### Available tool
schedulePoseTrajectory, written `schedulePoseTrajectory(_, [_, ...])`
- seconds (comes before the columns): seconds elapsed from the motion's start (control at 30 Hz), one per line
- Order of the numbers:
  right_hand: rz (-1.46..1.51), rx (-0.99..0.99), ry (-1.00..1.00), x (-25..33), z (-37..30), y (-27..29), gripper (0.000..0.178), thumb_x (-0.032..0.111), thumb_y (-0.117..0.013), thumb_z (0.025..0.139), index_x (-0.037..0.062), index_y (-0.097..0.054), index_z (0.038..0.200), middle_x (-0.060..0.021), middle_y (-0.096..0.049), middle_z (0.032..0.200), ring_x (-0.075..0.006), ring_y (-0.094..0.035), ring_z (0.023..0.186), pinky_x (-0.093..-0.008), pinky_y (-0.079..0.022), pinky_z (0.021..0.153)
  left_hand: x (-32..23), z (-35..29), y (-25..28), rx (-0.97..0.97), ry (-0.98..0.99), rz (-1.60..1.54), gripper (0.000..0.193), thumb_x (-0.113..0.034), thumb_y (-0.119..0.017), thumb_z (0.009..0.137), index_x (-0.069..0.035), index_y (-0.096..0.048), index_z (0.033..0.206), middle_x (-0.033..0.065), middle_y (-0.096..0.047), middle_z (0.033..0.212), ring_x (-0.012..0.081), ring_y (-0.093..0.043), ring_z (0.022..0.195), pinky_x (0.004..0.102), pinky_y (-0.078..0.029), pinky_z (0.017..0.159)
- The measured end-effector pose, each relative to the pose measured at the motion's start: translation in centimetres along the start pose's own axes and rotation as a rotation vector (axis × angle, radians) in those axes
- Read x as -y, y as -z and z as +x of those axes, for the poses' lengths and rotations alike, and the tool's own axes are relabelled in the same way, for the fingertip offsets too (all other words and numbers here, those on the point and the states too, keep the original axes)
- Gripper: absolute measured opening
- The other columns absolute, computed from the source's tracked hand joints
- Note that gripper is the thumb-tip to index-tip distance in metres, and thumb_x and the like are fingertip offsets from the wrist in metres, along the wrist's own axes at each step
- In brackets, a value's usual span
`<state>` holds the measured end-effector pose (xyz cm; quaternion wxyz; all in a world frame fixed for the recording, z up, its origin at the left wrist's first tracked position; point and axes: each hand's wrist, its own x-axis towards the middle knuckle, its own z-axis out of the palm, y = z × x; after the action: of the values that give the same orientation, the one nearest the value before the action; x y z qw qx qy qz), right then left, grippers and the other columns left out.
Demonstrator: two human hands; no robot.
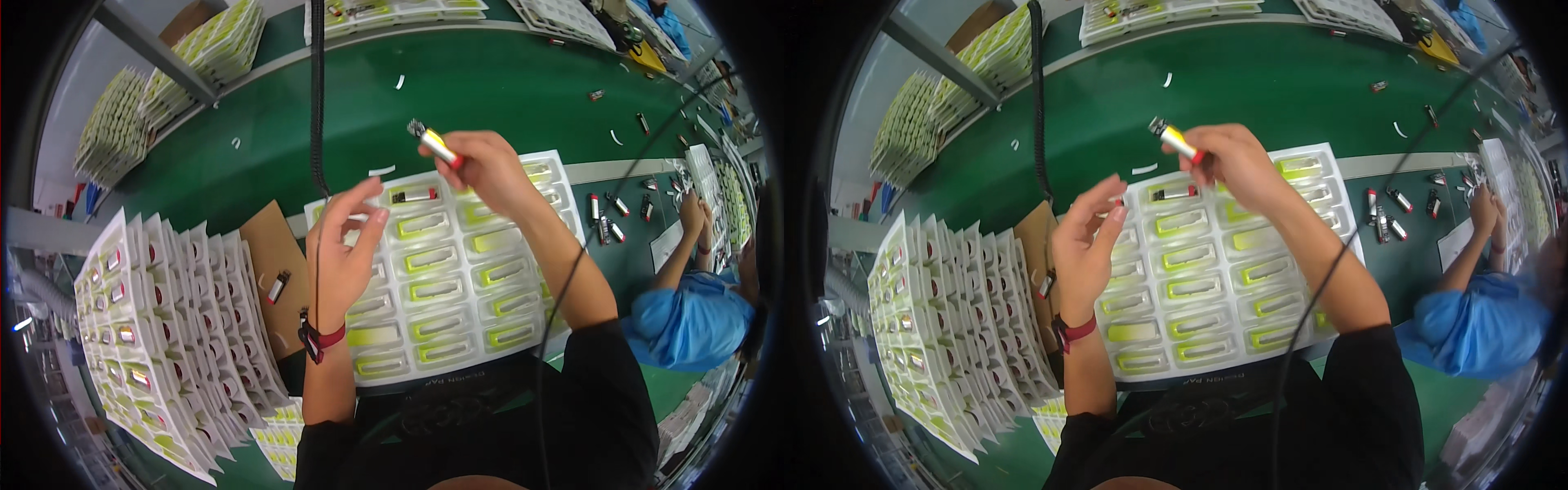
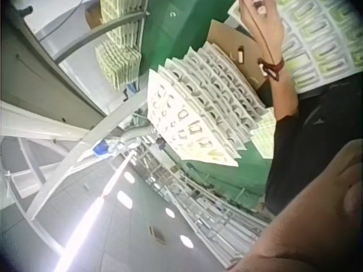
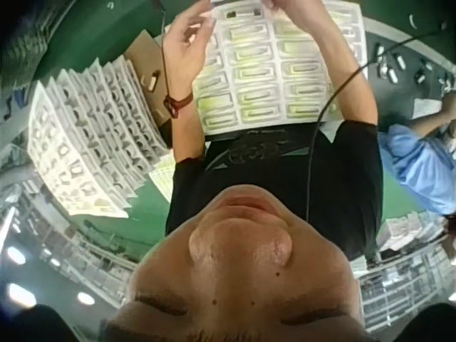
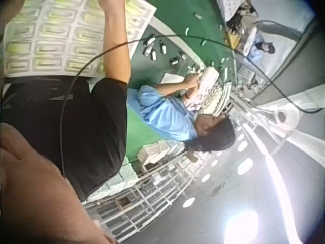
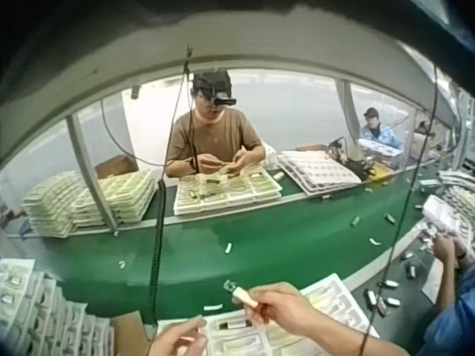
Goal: Assembling small electronic components into plastic housings on a production line.
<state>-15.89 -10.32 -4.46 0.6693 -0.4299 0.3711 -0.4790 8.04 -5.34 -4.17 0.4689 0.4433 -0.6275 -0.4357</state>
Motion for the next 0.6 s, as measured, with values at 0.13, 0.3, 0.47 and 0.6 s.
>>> schedulePoseTrajectory(0.13, [0.108,0.009,-0.092,0.9,-7.8,-4.0,0.038,0.022,-0.051,0.098,-0.0109,-0.065,0.112,-0.0079,-0.058,0.068,-0.0127,-0.048,0.056,-0.0256,-0.036,0.052,-2.4,-0.3,-1.7,0.154,-0.082,-0.327,0.045,0.004,-0.068,0.087,0.003,-0.059,0.131,0.0158,-0.066,0.12,0.0157,-0.064,0.102,0.0275,-0.053,0.083])
schedulePoseTrajectory(0.3, [0.079,-0.051,-0.085,1.0,-11.5,-4.6,0.04,0.022,-0.051,0.099,-0.0132,-0.064,0.115,-0.0086,-0.057,0.066,-0.0121,-0.047,0.055,-0.0245,-0.035,0.051,-2.9,-1.5,-2.1,0.289,-0.193,-0.277,0.046,0.011,-0.071,0.08,0.004,-0.064,0.124,0.0165,-0.067,0.115,0.0182,-0.069,0.092,0.0272,-0.055,0.079])
schedulePoseTrajectory(0.47, [-0.011,-0.059,-0.088,1.3,-12.7,-4.7,0.036,0.022,-0.051,0.101,-0.0084,-0.067,0.112,-0.0034,-0.057,0.069,-0.008,-0.046,0.059,-0.0219,-0.036,0.052,-3.1,-2.6,-2.6,0.222,-0.234,-0.176,0.041,0.01,-0.075,0.075,0.005,-0.069,0.116,0.0158,-0.071,0.102,0.0171,-0.068,0.082,0.0255,-0.053,0.073])
schedulePoseTrajectory(0.6, [-0.072,-0.051,-0.103,1.1,-13.1,-4.6,0.036,0.022,-0.05,0.101,-0.0082,-0.067,0.112,-0.0039,-0.058,0.07,-0.008,-0.046,0.059,-0.0217,-0.035,0.052,-3.0,-3.1,-2.5,0.186,-0.24,-0.114,0.033,0.008,-0.075,0.074,0.004,-0.072,0.106,0.0144,-0.072,0.092,0.0154,-0.067,0.075,0.0246,-0.052,0.069])
